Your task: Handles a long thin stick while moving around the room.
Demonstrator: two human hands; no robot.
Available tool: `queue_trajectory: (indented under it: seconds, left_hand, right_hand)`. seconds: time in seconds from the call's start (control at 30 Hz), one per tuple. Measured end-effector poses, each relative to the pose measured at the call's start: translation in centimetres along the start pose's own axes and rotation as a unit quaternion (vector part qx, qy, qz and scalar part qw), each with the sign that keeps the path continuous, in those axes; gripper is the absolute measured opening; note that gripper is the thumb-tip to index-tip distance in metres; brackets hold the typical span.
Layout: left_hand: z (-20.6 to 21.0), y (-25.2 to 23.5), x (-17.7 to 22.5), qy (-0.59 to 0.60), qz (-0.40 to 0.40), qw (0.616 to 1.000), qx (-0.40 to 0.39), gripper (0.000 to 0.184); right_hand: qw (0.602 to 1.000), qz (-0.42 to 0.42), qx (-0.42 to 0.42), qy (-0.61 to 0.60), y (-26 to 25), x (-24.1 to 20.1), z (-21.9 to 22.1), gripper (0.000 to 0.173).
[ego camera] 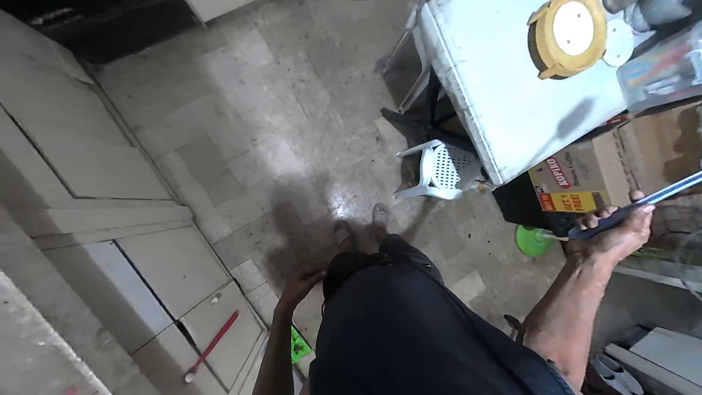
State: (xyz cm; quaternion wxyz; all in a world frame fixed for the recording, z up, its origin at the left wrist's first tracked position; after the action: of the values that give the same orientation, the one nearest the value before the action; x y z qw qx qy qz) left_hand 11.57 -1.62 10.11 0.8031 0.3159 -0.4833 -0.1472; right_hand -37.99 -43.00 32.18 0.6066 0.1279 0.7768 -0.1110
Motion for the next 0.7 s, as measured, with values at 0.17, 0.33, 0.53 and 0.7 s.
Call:
queue_trajectory:
  seconds: [0.17,0.33,0.53,0.7]
  left_hand:
    - [-0.5,0.3,-2.1,-0.002,-0.038,0.998,0.041,0.029]
    - [-2.2,1.7,-7.6,0.077,-0.146,0.975,0.149,0.031]
    - [-2.6,6.0,-12.0,0.145,-0.227,0.939,0.215,0.036]
    - [-2.5,6.2,-11.9,0.155,-0.235,0.931,0.230,0.036]
  right_hand:
    - [1.000,0.009,-0.006,0.029,0.6,-0.8,0.8,0.041]
    - [0.998,-0.007,-0.019,0.054,0.4,-1.0,1.5,0.041]
    - [0.996,-0.005,-0.026,0.082,0.2,-1.3,2.7,0.040]
    - [0.996,0.000,-0.040,0.085,-0.4,-1.0,4.2,0.039]
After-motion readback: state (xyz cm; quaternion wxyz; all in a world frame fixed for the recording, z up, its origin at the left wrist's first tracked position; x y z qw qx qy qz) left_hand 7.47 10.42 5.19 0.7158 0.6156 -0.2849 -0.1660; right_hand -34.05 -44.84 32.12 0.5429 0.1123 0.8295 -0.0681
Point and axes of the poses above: each hand's wrist, its own y-axis away from the middle knuckle, its own z-axis out of the palm, x = y × z, the point moved 1 cm from there along -y, towards the middle knuckle, and after that the axes turned 15 degrees about y, right-handed, at the moved point
